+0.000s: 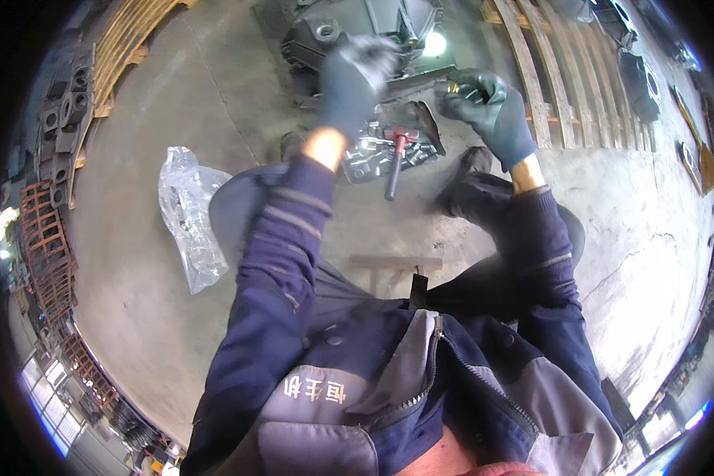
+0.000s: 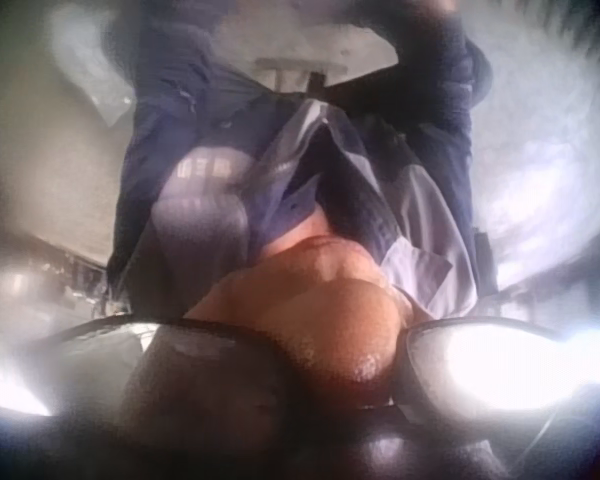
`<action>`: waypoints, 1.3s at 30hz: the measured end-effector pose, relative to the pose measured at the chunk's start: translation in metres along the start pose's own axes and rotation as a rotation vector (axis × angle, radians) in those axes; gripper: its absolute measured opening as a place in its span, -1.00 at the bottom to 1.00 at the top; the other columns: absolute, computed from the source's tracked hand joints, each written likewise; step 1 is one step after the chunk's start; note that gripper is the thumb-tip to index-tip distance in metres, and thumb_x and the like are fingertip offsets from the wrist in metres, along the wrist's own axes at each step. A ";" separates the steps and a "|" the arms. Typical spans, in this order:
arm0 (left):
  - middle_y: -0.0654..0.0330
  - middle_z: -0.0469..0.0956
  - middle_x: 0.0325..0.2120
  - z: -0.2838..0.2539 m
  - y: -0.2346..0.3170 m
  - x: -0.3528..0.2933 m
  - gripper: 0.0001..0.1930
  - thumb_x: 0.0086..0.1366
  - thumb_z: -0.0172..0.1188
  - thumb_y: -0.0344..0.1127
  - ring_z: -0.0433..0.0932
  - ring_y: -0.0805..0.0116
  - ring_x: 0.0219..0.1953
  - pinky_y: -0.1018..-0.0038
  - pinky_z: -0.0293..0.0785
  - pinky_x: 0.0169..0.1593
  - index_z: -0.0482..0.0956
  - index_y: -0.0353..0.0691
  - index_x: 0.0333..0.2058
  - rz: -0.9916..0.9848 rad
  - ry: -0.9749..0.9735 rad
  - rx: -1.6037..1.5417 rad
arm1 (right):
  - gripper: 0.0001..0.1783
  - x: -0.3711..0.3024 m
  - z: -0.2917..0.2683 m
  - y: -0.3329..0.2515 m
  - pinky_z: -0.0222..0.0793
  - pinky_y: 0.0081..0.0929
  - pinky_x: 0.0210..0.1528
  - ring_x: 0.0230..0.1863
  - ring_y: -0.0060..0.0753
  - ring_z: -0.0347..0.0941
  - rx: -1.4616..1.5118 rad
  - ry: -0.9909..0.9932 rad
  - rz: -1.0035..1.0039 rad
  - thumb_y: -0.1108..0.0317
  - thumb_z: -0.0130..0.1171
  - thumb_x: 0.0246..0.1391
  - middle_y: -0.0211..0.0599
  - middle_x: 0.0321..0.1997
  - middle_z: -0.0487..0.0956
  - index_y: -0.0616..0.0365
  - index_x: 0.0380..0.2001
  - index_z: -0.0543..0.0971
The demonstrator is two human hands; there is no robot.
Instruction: The person is assembling a metal part by inserting cylindrical pins into holes and tapping them with a hammer. They repeatedly pick up pins, place them into the part, and use a hammer to secure them. The person also moves the part to a wooden pallet and returns to continue the process.
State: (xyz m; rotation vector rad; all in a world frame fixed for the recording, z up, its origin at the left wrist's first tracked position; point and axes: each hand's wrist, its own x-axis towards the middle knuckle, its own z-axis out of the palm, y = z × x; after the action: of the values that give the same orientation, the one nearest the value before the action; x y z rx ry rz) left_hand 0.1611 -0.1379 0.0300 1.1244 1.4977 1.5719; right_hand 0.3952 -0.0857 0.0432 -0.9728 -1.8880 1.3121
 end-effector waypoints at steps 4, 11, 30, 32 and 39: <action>-0.03 0.71 -0.36 -0.071 -0.037 0.092 -0.70 0.46 0.15 -0.13 0.66 0.14 -0.32 0.24 0.56 -0.20 0.67 -0.27 -0.23 0.245 0.355 0.472 | -0.61 0.002 -0.032 0.042 0.59 -0.53 -0.18 -0.30 -0.50 0.65 -0.225 0.158 0.231 0.32 0.47 0.07 -0.26 -0.29 0.74 0.31 -0.08 0.67; -0.12 0.67 -0.01 -0.145 -0.133 0.178 -0.30 0.40 0.06 0.32 0.65 0.00 -0.01 0.21 0.49 0.13 0.67 -0.25 0.07 -0.274 0.269 0.893 | -0.52 0.022 -0.060 0.176 0.56 -0.25 -0.06 -0.11 -0.05 0.69 -0.620 0.208 0.508 -0.12 0.40 0.08 -0.09 -0.19 0.74 -0.03 -0.09 0.74; 0.09 0.74 -0.12 -0.225 -0.229 0.214 -0.57 0.56 -0.04 -0.10 0.68 0.31 -0.13 0.36 0.58 -0.01 0.64 -0.31 0.07 0.038 0.415 0.453 | -0.65 0.065 -0.037 0.343 0.52 -0.09 0.14 0.10 0.02 0.62 -0.995 -0.112 0.569 0.12 0.17 0.21 -0.13 0.04 0.69 -0.21 0.02 0.71; 0.12 0.73 -0.10 -0.219 -0.222 0.213 -0.58 0.56 -0.05 -0.11 0.68 0.32 -0.12 0.38 0.58 0.00 0.64 -0.28 0.10 -0.047 0.452 0.405 | -0.65 0.066 -0.036 0.351 0.53 -0.09 0.13 0.11 0.02 0.61 -1.112 -0.175 0.550 0.12 0.13 0.23 -0.13 0.05 0.69 -0.18 0.03 0.71; 0.15 0.74 -0.17 -0.217 -0.217 0.215 -0.61 0.52 0.06 -0.11 0.68 0.34 -0.18 0.38 0.60 -0.05 0.70 -0.28 0.00 0.051 0.441 0.343 | -0.64 0.069 -0.035 0.368 0.52 -0.08 0.13 0.10 0.01 0.61 -1.159 -0.186 0.605 0.10 0.15 0.24 -0.12 0.05 0.69 -0.08 0.01 0.70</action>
State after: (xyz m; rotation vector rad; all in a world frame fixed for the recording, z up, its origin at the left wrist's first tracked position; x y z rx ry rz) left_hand -0.1407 -0.0063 -0.1494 1.0433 2.1080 1.7178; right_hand 0.4661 0.0740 -0.2893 -2.1634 -2.6413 0.4485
